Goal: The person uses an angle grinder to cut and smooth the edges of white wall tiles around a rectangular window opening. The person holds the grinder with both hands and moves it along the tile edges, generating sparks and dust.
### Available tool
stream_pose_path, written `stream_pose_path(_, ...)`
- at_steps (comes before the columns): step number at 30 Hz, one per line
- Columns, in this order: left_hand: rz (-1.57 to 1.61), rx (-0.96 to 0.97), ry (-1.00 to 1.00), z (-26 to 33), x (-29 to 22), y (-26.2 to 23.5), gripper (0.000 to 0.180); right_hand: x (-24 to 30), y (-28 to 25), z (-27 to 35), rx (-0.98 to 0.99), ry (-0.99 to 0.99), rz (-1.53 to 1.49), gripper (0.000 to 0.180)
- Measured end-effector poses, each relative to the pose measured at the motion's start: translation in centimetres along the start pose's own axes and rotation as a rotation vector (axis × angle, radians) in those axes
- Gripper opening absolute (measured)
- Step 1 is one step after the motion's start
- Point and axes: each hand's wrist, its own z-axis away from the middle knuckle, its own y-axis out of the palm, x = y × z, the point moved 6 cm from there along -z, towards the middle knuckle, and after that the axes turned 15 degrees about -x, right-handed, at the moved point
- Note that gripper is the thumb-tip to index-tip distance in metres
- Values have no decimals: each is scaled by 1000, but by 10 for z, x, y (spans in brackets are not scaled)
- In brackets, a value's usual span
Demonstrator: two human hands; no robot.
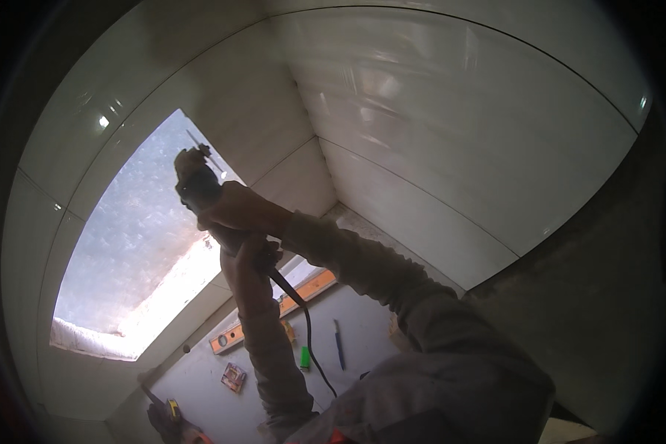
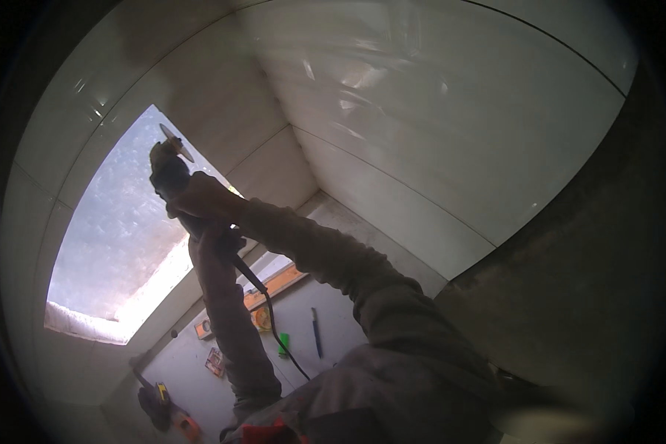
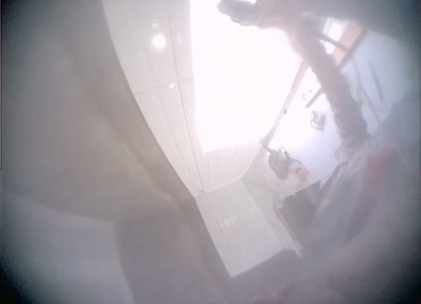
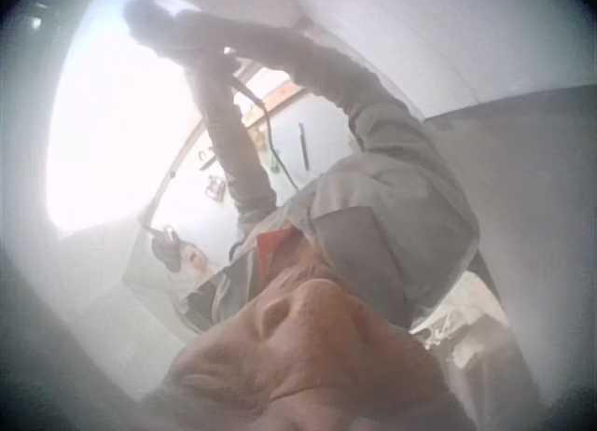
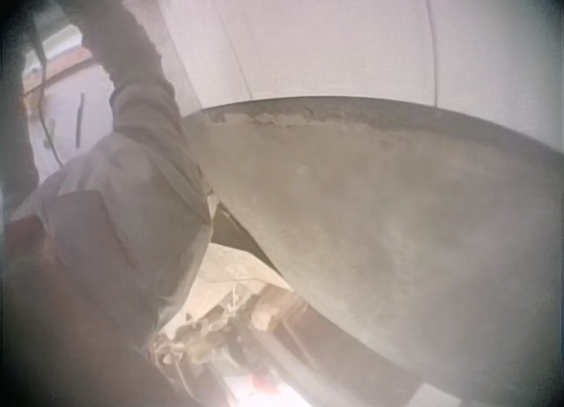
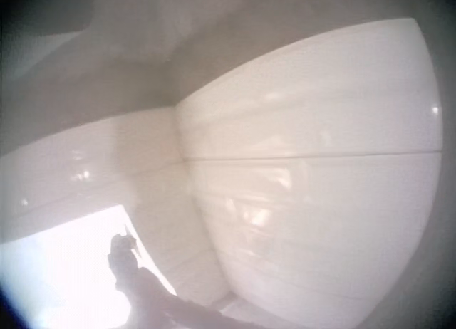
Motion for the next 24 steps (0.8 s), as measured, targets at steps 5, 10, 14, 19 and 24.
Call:
stream_pose_path(5,9,11,-2,4,2,-1,33,1,-3,8,73,50,-154,49)
stream_pose_path(10,-8,31,30,3,-5,4,31,8,-8,5,38,7,-187,37)
stream_pose_path(14,-17,29,14,4,-7,7,31,10,-9,5,49,21,-157,38)
stream_pose_path(19,-49,10,39,3,-6,5,33,10,-12,5,2,2,-175,39)
stream_pose_path(24,-71,22,49,3,-16,10,37,17,-12,4,24,-42,-184,43)
